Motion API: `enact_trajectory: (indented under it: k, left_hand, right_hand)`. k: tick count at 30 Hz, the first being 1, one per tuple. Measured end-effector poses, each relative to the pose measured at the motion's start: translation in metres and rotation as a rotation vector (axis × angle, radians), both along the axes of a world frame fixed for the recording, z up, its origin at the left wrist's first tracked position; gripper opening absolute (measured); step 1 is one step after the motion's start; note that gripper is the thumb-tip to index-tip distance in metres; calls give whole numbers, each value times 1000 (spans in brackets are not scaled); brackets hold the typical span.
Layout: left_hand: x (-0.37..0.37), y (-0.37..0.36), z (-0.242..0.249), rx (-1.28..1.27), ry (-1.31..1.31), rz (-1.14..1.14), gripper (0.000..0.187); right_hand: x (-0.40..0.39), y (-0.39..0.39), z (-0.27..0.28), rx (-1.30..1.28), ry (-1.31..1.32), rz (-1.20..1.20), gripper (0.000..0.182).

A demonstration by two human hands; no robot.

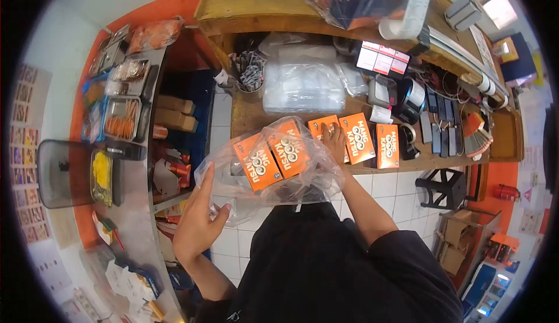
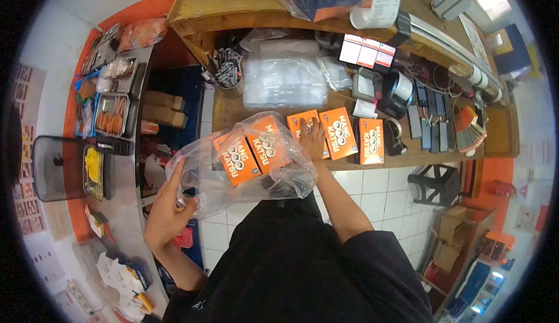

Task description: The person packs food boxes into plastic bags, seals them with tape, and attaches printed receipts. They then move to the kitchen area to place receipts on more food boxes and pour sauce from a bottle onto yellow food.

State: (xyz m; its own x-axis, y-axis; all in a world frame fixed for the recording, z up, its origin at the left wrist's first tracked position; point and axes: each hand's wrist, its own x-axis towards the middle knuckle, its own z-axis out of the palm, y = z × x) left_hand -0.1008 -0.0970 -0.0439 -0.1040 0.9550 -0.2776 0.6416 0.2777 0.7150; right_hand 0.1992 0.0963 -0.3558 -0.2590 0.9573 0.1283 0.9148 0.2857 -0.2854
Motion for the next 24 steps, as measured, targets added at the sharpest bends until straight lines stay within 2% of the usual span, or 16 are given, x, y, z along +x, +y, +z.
enact_trajectory:
  k: [2, 4, 7, 9, 10, 12, 14, 15, 17, 19, 20, 22, 24]
  left_hand:
    - [-2, -4, -5, 10, 20, 1, 80]
    - [-4, -5, -7, -21, -28, 28, 80]
    - [-6, -9, -9, -62, -60, 33, 80]
    - [-7, -9, -10, -41, -74, 24, 80]
    - [-7, -9, -10, -13, -81, 18, 81]
    - [-9, -9, -14, 83, -60, 27, 84]
    - [-12, -9, -26, 210, -7, 53, 88]
    - [-13, -7, -26, 208, 12, 63, 90]
    - [-15, -3, -24, 193, 52, 67, 94]
    - [-16, 2, -24, 108, -31, 107, 99]
    - [-17, 5, -24, 69, -68, 117, 101]
    - [-17, 10, -25, 68, -69, 81, 106]
    - [-18, 15, -26, 106, -77, 13, 109]
  right_hand:
    - [-1, -2, -5, 50, 28, 16, 67]
    - [4, 0, -26, 100, -132, 160, 71]
    - [8, -5, -23, 65, -129, 138, 76]
    - [-1, -5, -15, -134, -60, -77, 76]
    - [-1, 2, -22, -222, -97, -145, 81]
    - [15, 29, -20, -333, 16, -73, 88]
    - [15, 41, 5, -327, 70, -22, 96]
    - [9, 39, 51, -264, 68, -8, 102]
    - [-6, 38, 156, -66, 78, 210, 105]
    - [-37, 21, 258, -67, 56, 234, 102]
    - [-50, 13, 295, -89, 95, 322, 100]
    - [-66, 0, 343, -115, 168, 478, 96]
    - [-78, -12, 341, -325, 268, 689, 97]
